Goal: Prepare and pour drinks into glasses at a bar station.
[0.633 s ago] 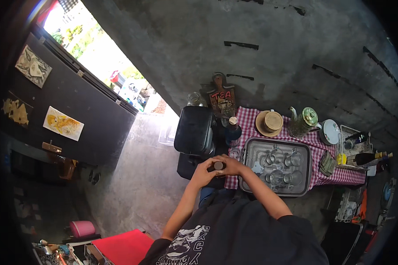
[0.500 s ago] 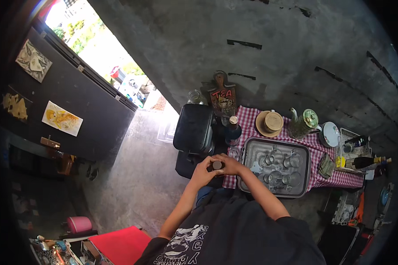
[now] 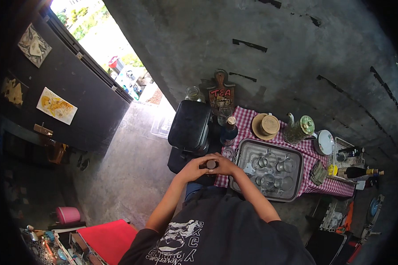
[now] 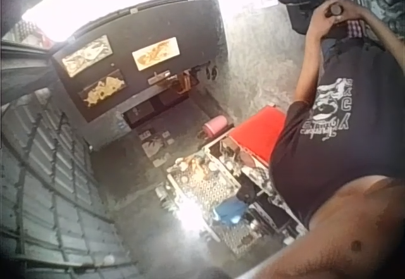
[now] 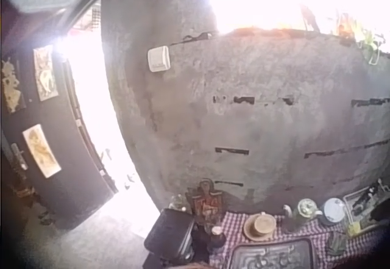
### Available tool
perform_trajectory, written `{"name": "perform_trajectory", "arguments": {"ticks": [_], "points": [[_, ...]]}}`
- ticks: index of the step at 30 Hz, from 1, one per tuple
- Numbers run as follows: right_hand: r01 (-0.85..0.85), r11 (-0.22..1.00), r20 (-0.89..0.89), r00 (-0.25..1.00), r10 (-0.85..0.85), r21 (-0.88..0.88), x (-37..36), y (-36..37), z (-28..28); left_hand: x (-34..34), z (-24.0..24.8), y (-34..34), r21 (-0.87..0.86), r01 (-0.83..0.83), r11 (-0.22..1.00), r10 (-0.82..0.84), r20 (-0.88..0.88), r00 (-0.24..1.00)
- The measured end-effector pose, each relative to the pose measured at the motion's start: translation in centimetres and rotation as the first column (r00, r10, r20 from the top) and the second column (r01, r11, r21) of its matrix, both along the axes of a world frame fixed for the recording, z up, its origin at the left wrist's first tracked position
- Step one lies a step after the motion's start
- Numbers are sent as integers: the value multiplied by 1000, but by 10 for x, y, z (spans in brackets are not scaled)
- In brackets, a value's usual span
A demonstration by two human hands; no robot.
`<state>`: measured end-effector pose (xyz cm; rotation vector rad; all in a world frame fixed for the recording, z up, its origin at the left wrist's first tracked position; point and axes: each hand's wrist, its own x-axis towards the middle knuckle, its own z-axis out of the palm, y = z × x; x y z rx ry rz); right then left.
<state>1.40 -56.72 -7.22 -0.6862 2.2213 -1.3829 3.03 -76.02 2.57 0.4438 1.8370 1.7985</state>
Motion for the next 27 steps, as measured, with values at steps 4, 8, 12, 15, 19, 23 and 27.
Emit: {"name": "perform_trajectory", "arguments": {"ticks": [4, 8, 12, 15, 19, 23, 27], "points": [[4, 1000, -9, 1000, -4, -24, 0, -1, 7, -9, 5, -4, -96, 77, 992, -81, -34, 996], [3, 999, 22, 1000, -2, -44, -1, -4, 18, -13, 15, -7, -179, 139, 974, -152, -62, 986], [30, 997, 55, 998, -27, -66, 1, -1, 13, -17, 11, -7, -217, 142, 966, -176, -146, 973], [30, 996, 74, 997, -24, -84, -1, -2, 15, -11, 3, -8, -367, 64, 928, -176, -279, 944], [55, 997, 87, 995, -51, -48, 3, -1, 16, 0, -12, -7, -389, -16, 921, -129, -345, 929], [61, 997, 32, 998, -60, -51, 6, -7, 18, 3, -16, -11, -437, -18, 899, -157, -361, 919], [137, 988, 90, 987, -131, -64, 13, -10, 25, -2, -15, -11, -410, 25, 912, -183, -351, 918]]}}
